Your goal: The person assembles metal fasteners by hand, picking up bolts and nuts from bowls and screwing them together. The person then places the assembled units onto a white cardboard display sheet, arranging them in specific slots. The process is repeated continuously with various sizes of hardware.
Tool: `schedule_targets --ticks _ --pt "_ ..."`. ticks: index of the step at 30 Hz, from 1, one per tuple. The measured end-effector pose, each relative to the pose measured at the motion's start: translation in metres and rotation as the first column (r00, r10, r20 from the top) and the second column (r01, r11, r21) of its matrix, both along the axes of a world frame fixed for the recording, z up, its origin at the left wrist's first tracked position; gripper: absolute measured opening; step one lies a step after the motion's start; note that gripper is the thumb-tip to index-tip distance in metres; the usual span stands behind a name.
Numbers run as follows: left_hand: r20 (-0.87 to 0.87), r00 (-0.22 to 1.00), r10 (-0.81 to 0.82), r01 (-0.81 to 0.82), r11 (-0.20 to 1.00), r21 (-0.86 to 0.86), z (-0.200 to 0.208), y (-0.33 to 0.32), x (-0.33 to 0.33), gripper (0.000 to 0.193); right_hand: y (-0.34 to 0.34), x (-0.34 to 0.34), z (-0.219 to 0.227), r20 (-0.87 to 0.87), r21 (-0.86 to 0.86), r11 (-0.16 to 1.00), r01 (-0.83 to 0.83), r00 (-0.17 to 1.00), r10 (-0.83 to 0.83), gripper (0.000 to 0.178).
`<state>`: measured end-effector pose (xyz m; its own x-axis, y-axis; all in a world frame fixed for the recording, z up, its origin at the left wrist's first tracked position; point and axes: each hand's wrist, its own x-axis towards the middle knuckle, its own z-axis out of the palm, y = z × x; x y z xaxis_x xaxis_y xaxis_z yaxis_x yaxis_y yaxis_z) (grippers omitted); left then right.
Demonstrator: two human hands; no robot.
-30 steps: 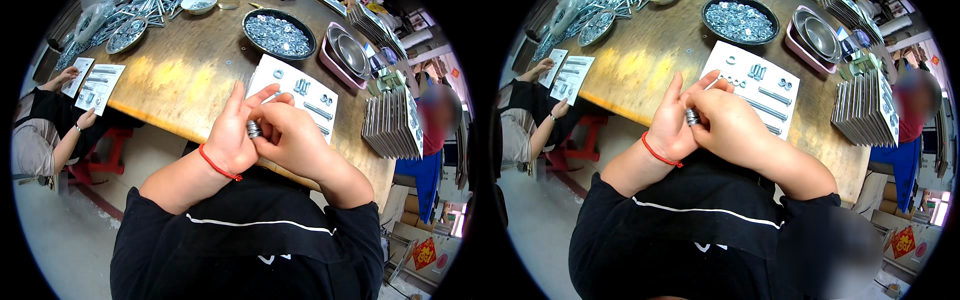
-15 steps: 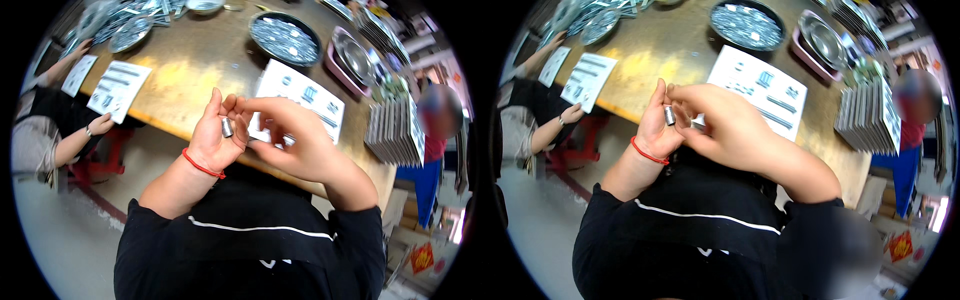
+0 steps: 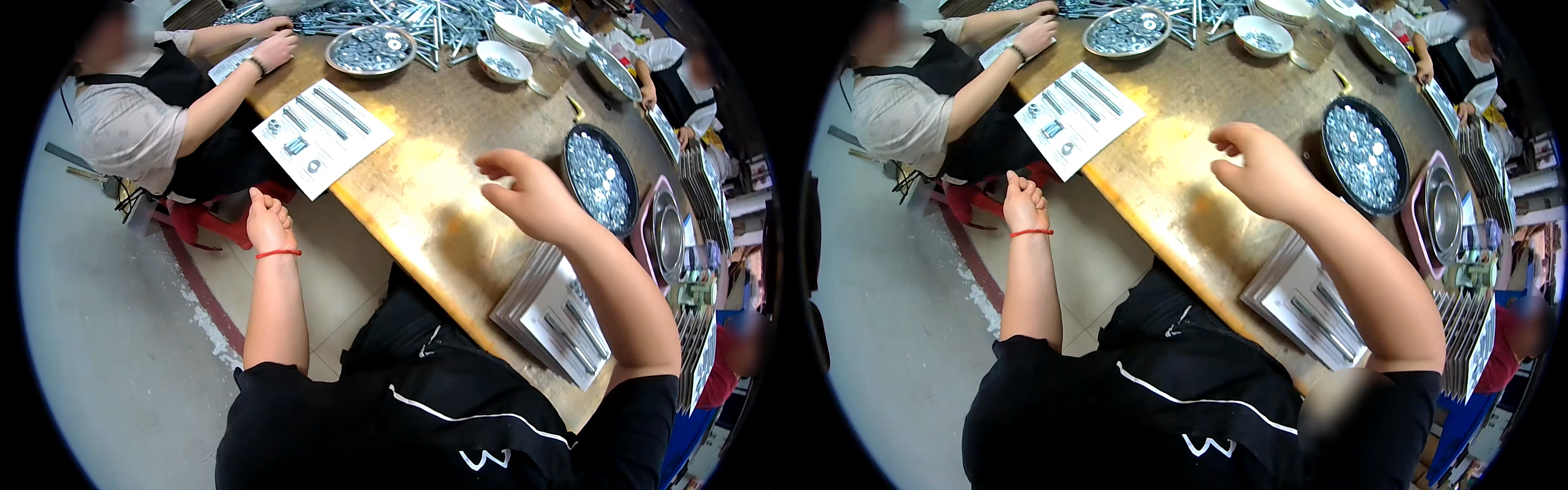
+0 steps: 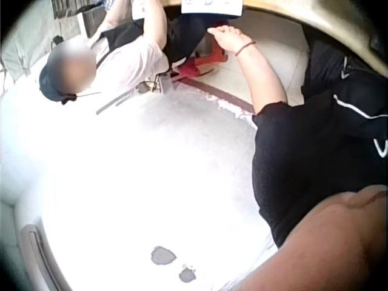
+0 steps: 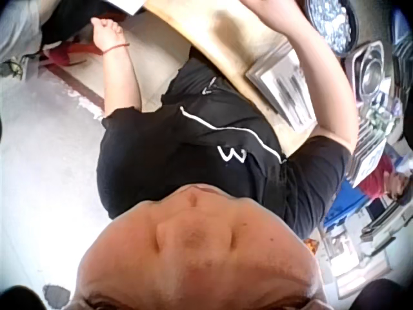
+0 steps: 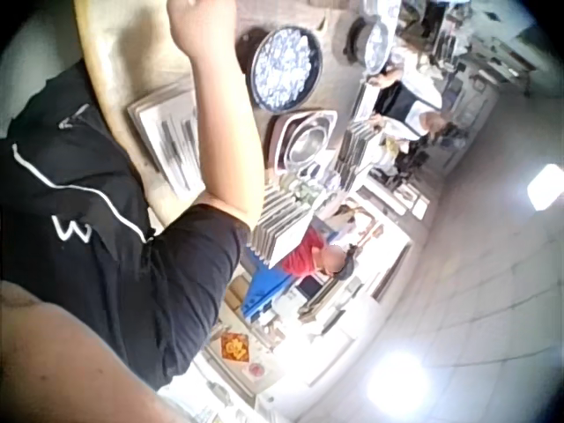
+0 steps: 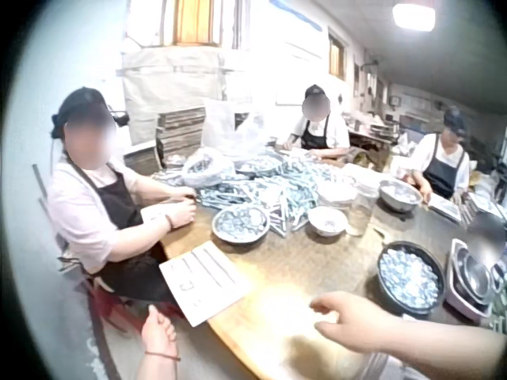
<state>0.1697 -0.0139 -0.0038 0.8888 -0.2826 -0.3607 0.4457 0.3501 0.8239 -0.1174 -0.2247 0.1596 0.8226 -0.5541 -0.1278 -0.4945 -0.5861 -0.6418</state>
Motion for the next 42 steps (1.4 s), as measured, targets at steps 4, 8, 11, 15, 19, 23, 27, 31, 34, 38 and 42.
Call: schedule_targets --ticks 4,8,11,15,19,23,27,31,34,38,42 --pt "0.105 0.994 -0.034 0.003 0.96 0.279 -0.04 -0.02 0.053 0.041 -0.034 0.085 -0.073 0.016 -0.014 1.0 -0.012 1.0 0.013 0.047" --pt "0.217 0.969 -0.12 0.037 0.935 0.352 -0.06 -0.038 0.072 0.048 -0.035 0.175 -0.117 -0.017 -0.079 0.996 0.029 0.999 -0.03 0.046" --pt "0.338 0.937 -0.086 0.018 0.98 0.199 -0.055 -0.061 0.067 0.046 -0.031 0.21 -0.121 -0.018 -0.056 0.995 0.078 0.997 -0.079 0.044" --pt "0.275 0.957 -0.088 0.063 0.993 0.099 -0.065 -0.064 0.067 0.036 -0.025 0.229 -0.13 0.032 0.055 0.989 0.136 0.99 -0.138 0.045" --pt "0.25 0.966 -0.059 0.046 0.997 0.059 -0.059 -0.062 0.057 0.033 -0.029 0.232 -0.114 0.002 0.388 0.874 0.292 0.948 -0.318 0.056" --pt "0.226 0.972 -0.072 0.061 0.997 0.052 -0.044 -0.054 0.032 0.032 -0.041 0.221 -0.119 -0.056 0.486 0.785 0.384 0.91 -0.41 0.045" --pt "0.239 0.968 -0.079 0.081 0.997 0.001 -0.016 -0.042 -0.014 0.03 -0.032 0.191 -0.1 -0.065 0.47 0.755 0.458 0.87 -0.488 0.027" --pt "0.244 0.959 -0.146 0.178 0.978 -0.112 0.026 -0.035 -0.066 0.028 -0.041 0.141 -0.087 0.019 0.498 0.726 0.474 0.831 -0.556 0.017" --pt "0.295 0.802 -0.52 0.568 0.816 -0.108 0.061 -0.016 -0.091 0.023 -0.056 0.086 -0.065 0.106 0.475 0.755 0.452 0.822 -0.559 0.016" --pt "0.291 0.596 -0.748 0.788 0.614 -0.034 0.104 -0.018 -0.143 0.022 -0.052 -0.001 -0.007 0.103 0.459 0.737 0.496 0.795 -0.598 0.019" --pt "0.116 0.276 -0.954 0.959 0.264 -0.106 0.13 -0.022 -0.195 0.032 -0.037 -0.093 0.031 0.039 0.297 0.763 0.574 0.791 -0.611 0.022"
